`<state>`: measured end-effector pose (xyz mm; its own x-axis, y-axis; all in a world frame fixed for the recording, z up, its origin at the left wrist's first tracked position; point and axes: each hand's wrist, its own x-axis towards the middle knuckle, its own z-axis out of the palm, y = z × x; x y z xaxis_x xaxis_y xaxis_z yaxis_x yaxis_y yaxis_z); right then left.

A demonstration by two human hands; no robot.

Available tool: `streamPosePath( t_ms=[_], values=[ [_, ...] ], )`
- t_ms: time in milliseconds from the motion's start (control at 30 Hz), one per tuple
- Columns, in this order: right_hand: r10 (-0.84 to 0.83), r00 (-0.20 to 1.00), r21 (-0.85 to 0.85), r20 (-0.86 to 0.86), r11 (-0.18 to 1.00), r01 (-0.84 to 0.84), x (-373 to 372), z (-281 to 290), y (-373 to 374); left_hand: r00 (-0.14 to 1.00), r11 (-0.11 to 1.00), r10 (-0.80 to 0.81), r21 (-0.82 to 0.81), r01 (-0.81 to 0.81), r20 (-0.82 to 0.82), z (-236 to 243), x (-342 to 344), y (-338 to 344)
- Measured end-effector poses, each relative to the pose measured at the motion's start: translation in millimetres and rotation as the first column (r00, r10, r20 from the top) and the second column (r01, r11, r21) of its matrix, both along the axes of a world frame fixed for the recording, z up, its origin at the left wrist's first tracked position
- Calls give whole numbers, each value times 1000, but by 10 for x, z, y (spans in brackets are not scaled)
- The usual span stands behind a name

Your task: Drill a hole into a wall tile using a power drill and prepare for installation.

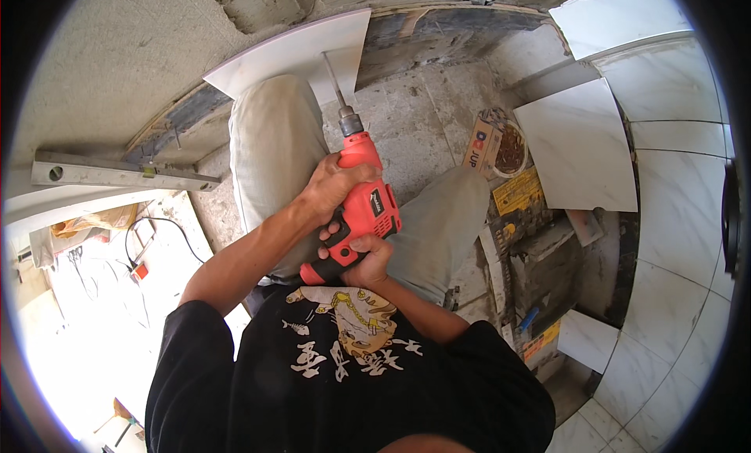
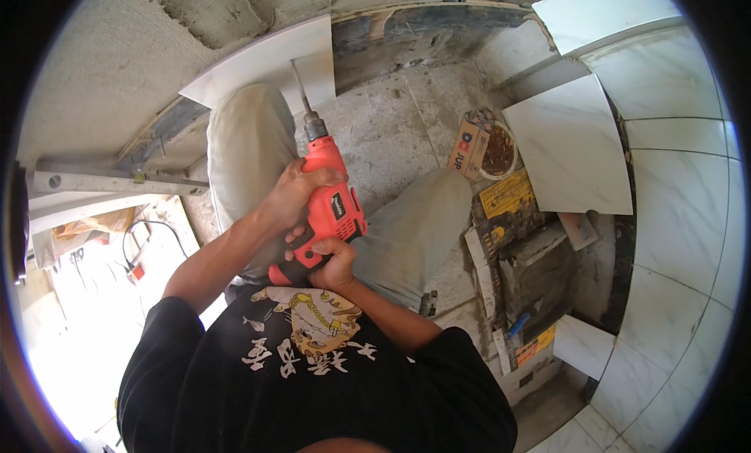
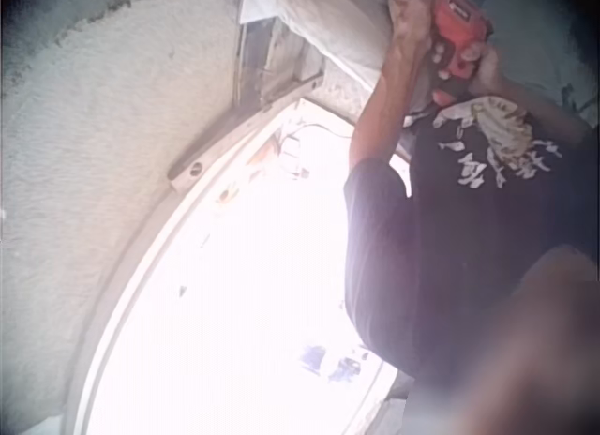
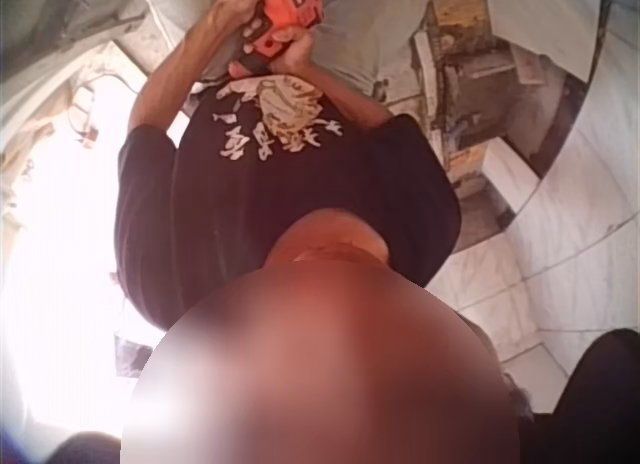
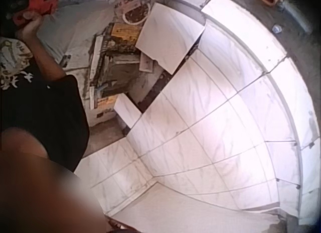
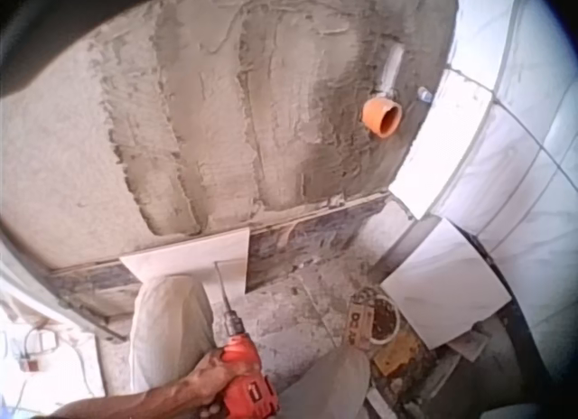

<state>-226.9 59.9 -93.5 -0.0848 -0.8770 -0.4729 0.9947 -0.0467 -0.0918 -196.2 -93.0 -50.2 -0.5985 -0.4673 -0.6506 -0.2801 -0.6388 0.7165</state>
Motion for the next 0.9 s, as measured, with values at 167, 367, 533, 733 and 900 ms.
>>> streamPosePath(
  t_ms=[167, 367, 533, 733, 900],
  values=[
    [1, 1000, -22, -22, 1000, -2, 3, 35, -12, 1000, 1000, 3, 7, -3, -5, 73, -15, -5],
    [-24, 1000, -19, -5, 1000, 23, 17, 10, 0, 999, 1000, 24, -2, -24, -28, -86, -30, 22],
    [-36, 999, -2, -29, 999, 36, 14, 39, -9, 998, 1000, 23, -5, -24, -51, -92, -36, 14],
    [12, 998, -39, -65, 999, -14, -12, -5, 3, 998, 999, 35, -19, -36, -47, -118, -36, 17],
    [-6, 999, -20, -44, 1000, 5, 9, -6, 2, 998, 1000, 28, -11, -28, -54, -132, -29, 16]
  ],
)
